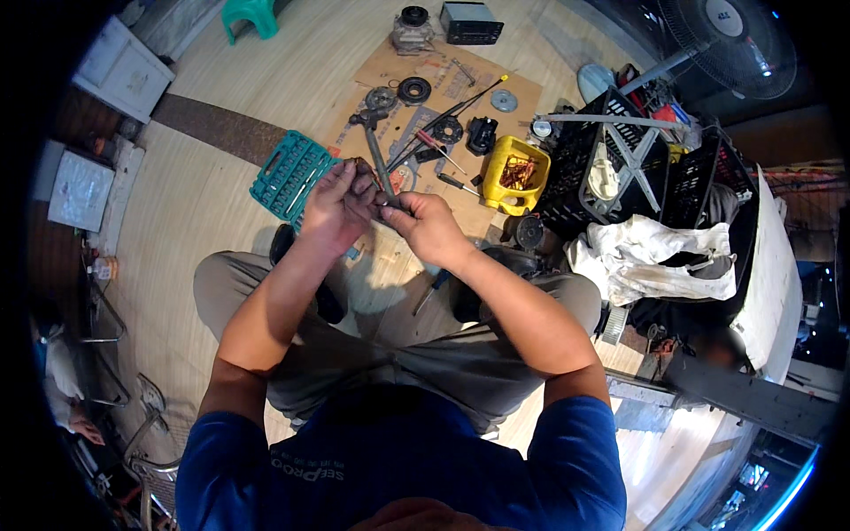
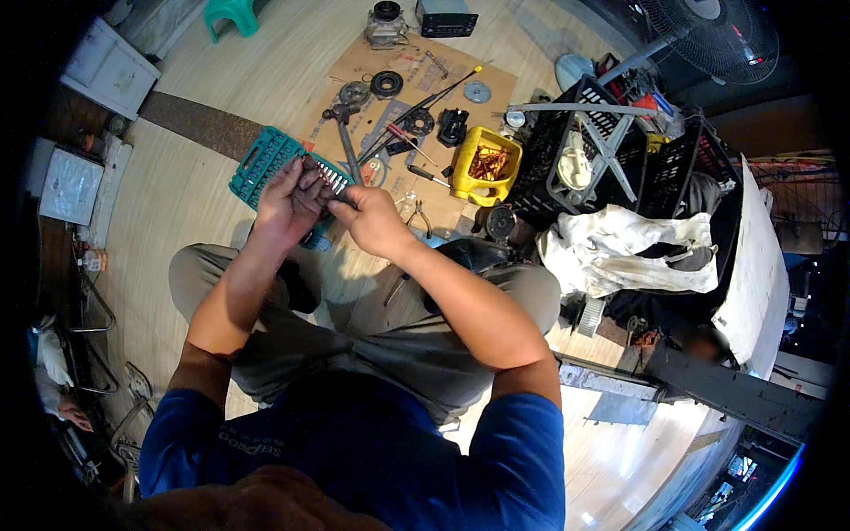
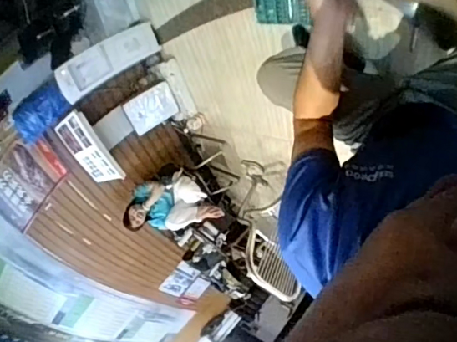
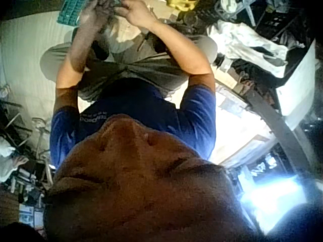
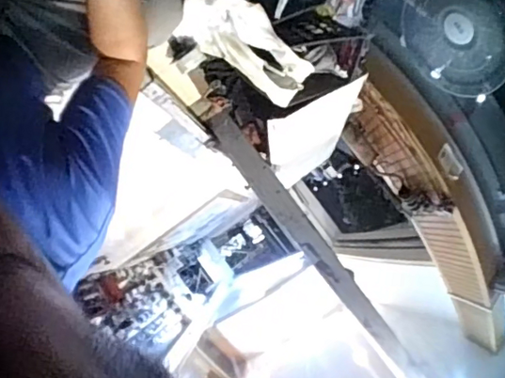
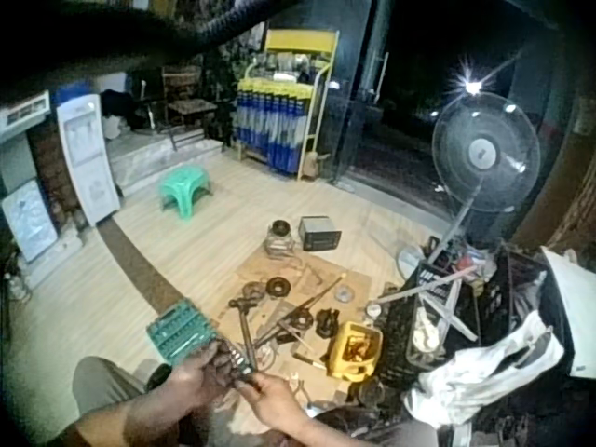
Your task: The person manipulates internal motor components and wiring by hand, picking up a stator and adjusting wires.
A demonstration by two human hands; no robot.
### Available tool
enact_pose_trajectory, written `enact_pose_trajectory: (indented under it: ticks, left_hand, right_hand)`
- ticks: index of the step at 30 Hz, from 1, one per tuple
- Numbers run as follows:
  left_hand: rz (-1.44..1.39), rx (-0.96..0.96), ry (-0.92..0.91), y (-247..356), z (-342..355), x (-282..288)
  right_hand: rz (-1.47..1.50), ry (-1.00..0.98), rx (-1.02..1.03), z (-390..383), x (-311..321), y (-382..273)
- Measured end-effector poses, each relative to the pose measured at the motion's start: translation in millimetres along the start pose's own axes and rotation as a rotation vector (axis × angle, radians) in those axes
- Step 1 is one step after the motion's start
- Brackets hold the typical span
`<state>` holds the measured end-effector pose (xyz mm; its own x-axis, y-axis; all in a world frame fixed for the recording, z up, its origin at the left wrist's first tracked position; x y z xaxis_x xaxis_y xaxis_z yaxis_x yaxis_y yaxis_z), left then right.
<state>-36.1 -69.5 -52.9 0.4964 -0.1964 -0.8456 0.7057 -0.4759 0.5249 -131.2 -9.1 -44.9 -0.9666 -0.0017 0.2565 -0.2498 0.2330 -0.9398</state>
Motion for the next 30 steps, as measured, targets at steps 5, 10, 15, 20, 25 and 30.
enact_pose_trajectory:
  ticks: [5,10,15,20,25,30]
  left_hand:
    - [0.027,0.155,-0.257,-3,-7,-23]
    - [0.196,0.256,-0.182,-20,-17,-17]
    - [0.302,0.285,-0.182,-24,-18,-12]
    - [0.325,0.401,-0.246,-31,-23,-10]
    - [0.411,0.295,-0.140,-28,-18,-7]
    - [0.384,0.308,0.021,-37,-25,-5]
  right_hand:
    - [-0.033,-0.135,0.057,7,6,-10]
    - [0.161,-0.142,0.183,0,28,-33]
    - [0.262,-0.140,0.081,-2,26,-32]
    - [0.345,-0.224,-0.118,-5,24,-20]
    - [-0.107,-0.102,0.178,-6,32,-47]
    - [-0.104,-0.059,0.138,-1,39,-38]
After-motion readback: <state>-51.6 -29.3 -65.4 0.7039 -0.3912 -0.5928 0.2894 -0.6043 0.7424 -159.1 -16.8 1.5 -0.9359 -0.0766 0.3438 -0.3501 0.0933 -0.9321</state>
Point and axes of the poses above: each hand's wrist, its own z-axis towards the middle knuckle, its own x-axis out of the back of the hand, y = z × x, the point moved 10 cm from there along z, towards the middle knuckle, and after that the axes turned 6 degrees about -x, right-handed, at the moved point
